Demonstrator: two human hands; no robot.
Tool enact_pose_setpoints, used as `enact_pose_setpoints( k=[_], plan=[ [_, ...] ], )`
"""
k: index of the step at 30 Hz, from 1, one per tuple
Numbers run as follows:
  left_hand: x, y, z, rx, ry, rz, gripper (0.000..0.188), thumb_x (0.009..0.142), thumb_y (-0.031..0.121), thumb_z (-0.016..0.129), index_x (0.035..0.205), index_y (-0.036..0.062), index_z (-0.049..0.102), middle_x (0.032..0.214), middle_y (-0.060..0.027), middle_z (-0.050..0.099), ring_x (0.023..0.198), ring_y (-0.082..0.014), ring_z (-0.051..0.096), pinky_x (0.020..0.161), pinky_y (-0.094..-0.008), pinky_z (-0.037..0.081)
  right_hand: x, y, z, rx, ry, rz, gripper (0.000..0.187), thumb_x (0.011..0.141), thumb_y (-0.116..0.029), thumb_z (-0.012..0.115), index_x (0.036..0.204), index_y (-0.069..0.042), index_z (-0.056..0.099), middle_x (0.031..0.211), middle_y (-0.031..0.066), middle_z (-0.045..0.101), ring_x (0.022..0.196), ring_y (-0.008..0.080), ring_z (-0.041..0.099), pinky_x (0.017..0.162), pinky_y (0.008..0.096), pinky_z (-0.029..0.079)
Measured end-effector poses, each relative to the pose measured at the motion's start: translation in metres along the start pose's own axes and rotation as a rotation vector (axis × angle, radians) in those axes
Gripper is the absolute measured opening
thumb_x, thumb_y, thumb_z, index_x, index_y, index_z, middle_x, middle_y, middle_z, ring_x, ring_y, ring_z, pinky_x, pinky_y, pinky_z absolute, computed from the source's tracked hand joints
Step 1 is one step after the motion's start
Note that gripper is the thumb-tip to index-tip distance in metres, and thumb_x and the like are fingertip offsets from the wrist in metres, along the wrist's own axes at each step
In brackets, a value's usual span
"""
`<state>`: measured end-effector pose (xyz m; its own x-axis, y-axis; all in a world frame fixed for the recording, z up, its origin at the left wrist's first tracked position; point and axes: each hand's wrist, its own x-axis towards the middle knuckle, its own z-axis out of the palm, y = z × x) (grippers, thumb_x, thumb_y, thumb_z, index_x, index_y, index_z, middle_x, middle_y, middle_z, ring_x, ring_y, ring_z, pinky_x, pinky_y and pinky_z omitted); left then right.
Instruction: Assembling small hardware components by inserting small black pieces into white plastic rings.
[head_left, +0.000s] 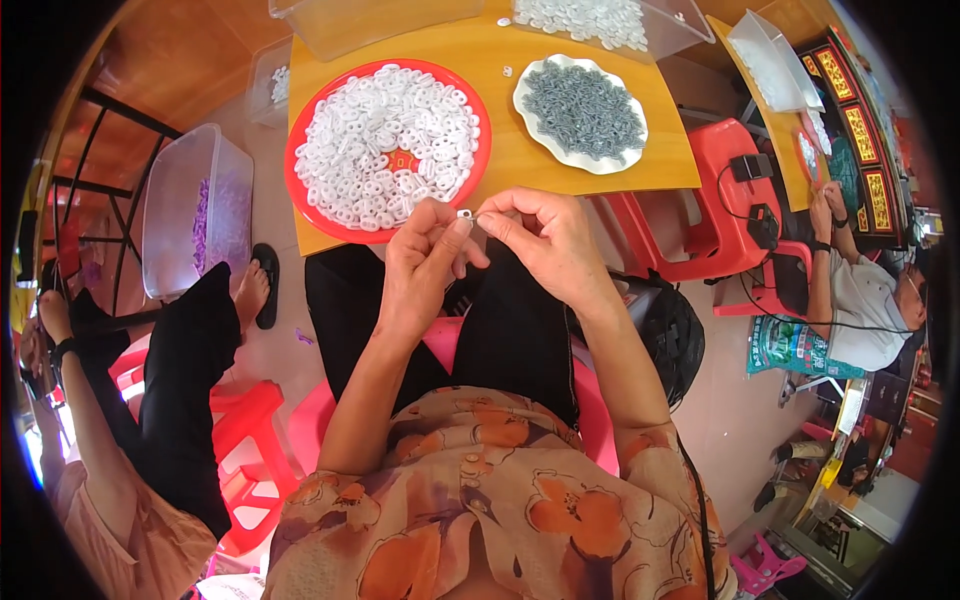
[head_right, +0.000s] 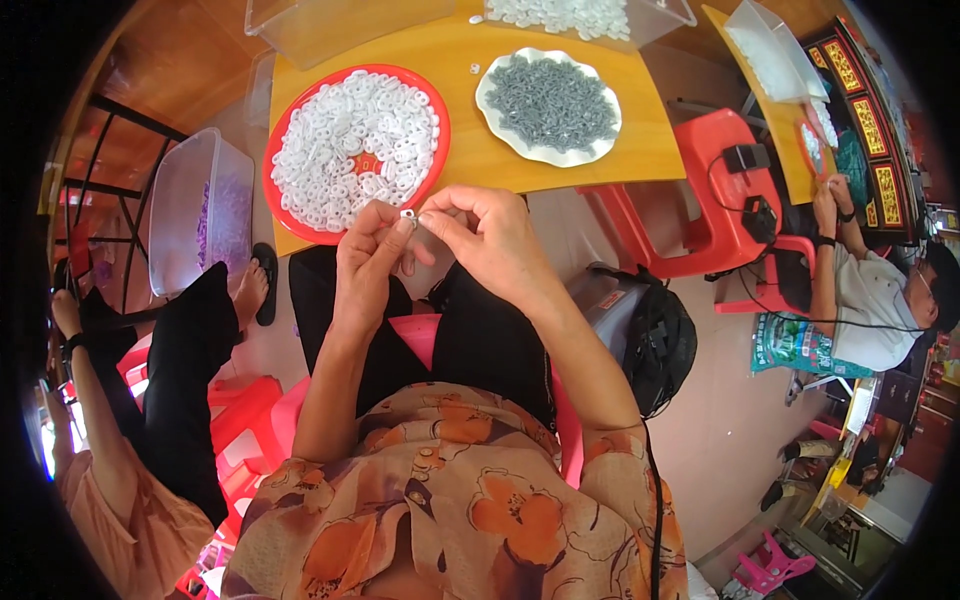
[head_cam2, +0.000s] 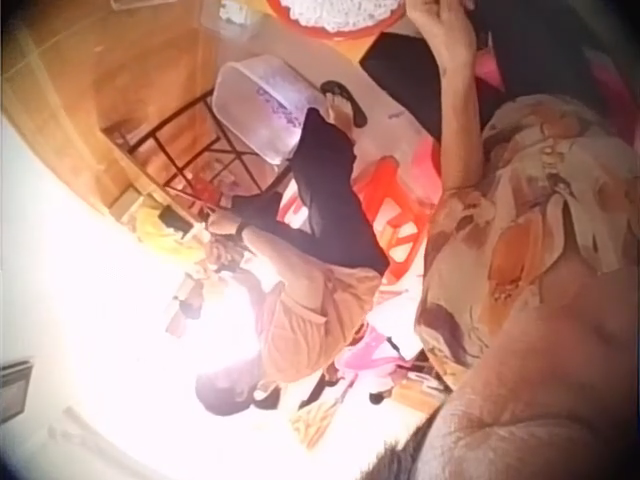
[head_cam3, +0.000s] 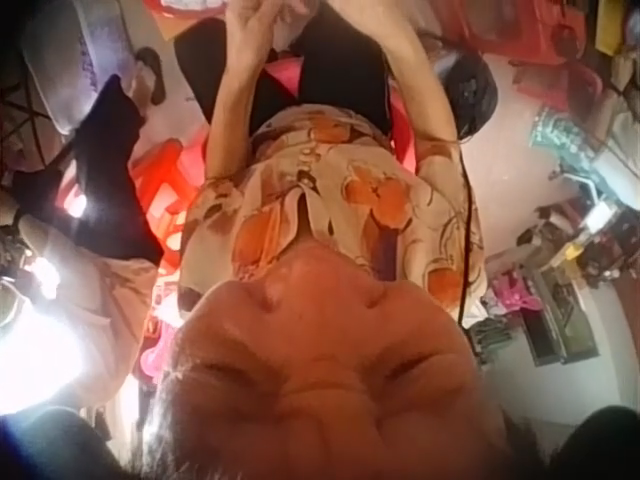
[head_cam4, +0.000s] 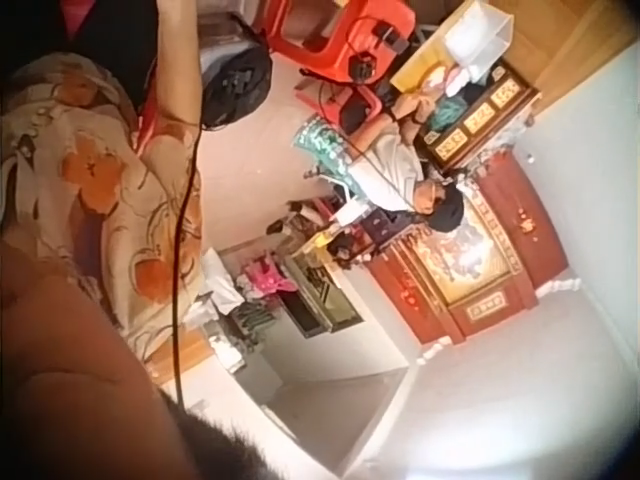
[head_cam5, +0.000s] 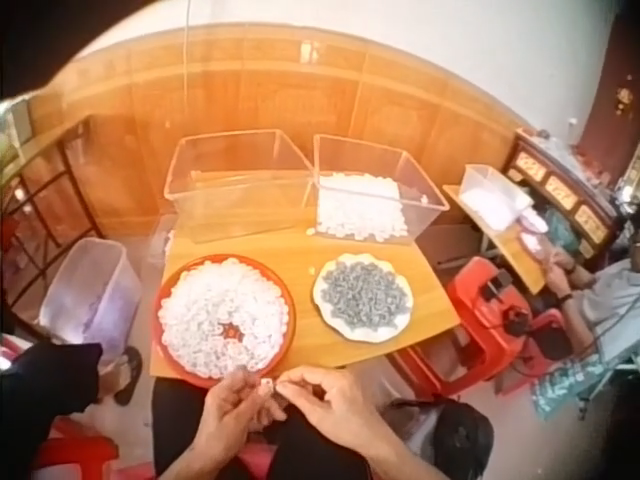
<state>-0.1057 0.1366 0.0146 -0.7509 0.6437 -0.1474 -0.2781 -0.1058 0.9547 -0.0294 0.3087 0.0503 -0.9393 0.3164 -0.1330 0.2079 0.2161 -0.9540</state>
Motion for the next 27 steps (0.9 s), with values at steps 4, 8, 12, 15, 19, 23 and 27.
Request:
enact_pose_setpoints(
  k=[4, 8, 12, 15, 19, 23, 27],
  plan=[
    [-0.006, -0.007, -0.015, -0.052, 0.030, 0.012, 0.014, 0.111, 0.018, 0.060, 0.107, 0.0053, 0.062, 0.074, 0.0003, 0.065, 0.066, -0.0037, 0.052, 0.062, -0.0203, 0.040, 0.001, 0.000, 0.020, 0.035, 0.026, -0.068, 0.013, 0.099, -0.010, 0.075, 0.104, 0.002, 0.077, 0.087, -0.0011, 0.073, 0.074, 0.0032, 0.060, 0.066, 0.0216, 0.048],
    [-0.015, -0.010, -0.024, -0.014, 0.067, 0.038, 0.012, 0.110, 0.017, 0.060, 0.109, 0.0052, 0.062, 0.072, 0.0023, 0.061, 0.066, -0.0029, 0.050, 0.062, -0.0208, 0.039, -0.001, -0.007, 0.035, -0.014, 0.019, -0.031, 0.013, 0.099, -0.009, 0.076, 0.105, 0.003, 0.078, 0.087, 0.0014, 0.074, 0.070, 0.0053, 0.060, 0.062, 0.0226, 0.048],
    [-0.025, -0.013, -0.033, 0.018, 0.097, 0.076, 0.012, 0.110, 0.015, 0.060, 0.105, 0.0045, 0.064, 0.071, 0.0042, 0.056, 0.065, -0.0023, 0.046, 0.060, -0.0213, 0.036, -0.003, 0.001, 0.052, 0.056, 0.023, -0.027, 0.013, 0.098, -0.008, 0.076, 0.105, 0.003, 0.078, 0.088, 0.0031, 0.074, 0.067, 0.0065, 0.060, 0.061, 0.0230, 0.048],
    [-0.030, -0.016, -0.042, 0.031, 0.133, 0.083, 0.013, 0.110, 0.014, 0.059, 0.102, 0.0039, 0.064, 0.071, 0.0048, 0.054, 0.064, -0.0021, 0.045, 0.059, -0.0214, 0.035, -0.002, -0.003, 0.065, 0.057, 0.006, -0.016, 0.012, 0.098, -0.006, 0.075, 0.104, 0.004, 0.078, 0.088, 0.0042, 0.074, 0.066, 0.0075, 0.061, 0.061, 0.0236, 0.049],
    [-0.039, -0.022, -0.063, 0.026, 0.178, 0.056, 0.013, 0.110, 0.014, 0.059, 0.102, 0.0041, 0.063, 0.071, 0.0056, 0.052, 0.064, -0.0016, 0.043, 0.059, -0.0212, 0.033, 0.006, -0.004, 0.085, 0.023, -0.052, -0.028, 0.011, 0.098, -0.003, 0.073, 0.103, 0.005, 0.077, 0.086, 0.0041, 0.074, 0.065, 0.0067, 0.061, 0.058, 0.0231, 0.048],
    [-0.042, -0.015, -0.083, -0.101, 0.177, 0.042, 0.012, 0.110, 0.014, 0.058, 0.103, 0.0052, 0.062, 0.072, 0.0063, 0.050, 0.065, -0.0016, 0.043, 0.060, -0.0207, 0.033, 0.016, -0.012, 0.104, 0.069, -0.105, 0.066, 0.012, 0.099, -0.005, 0.073, 0.105, 0.003, 0.079, 0.086, 0.0029, 0.074, 0.063, 0.0055, 0.061, 0.056, 0.0218, 0.047],
    [-0.045, -0.008, -0.100, -0.194, 0.190, 0.012, 0.013, 0.111, 0.017, 0.058, 0.103, 0.0077, 0.062, 0.073, 0.0067, 0.051, 0.065, -0.0016, 0.043, 0.061, -0.0203, 0.034, 0.027, -0.020, 0.113, 0.128, -0.209, 0.165, 0.015, 0.101, -0.009, 0.073, 0.110, 0.002, 0.079, 0.086, 0.0025, 0.075, 0.066, 0.0059, 0.061, 0.059, 0.0222, 0.048]
  ],
)
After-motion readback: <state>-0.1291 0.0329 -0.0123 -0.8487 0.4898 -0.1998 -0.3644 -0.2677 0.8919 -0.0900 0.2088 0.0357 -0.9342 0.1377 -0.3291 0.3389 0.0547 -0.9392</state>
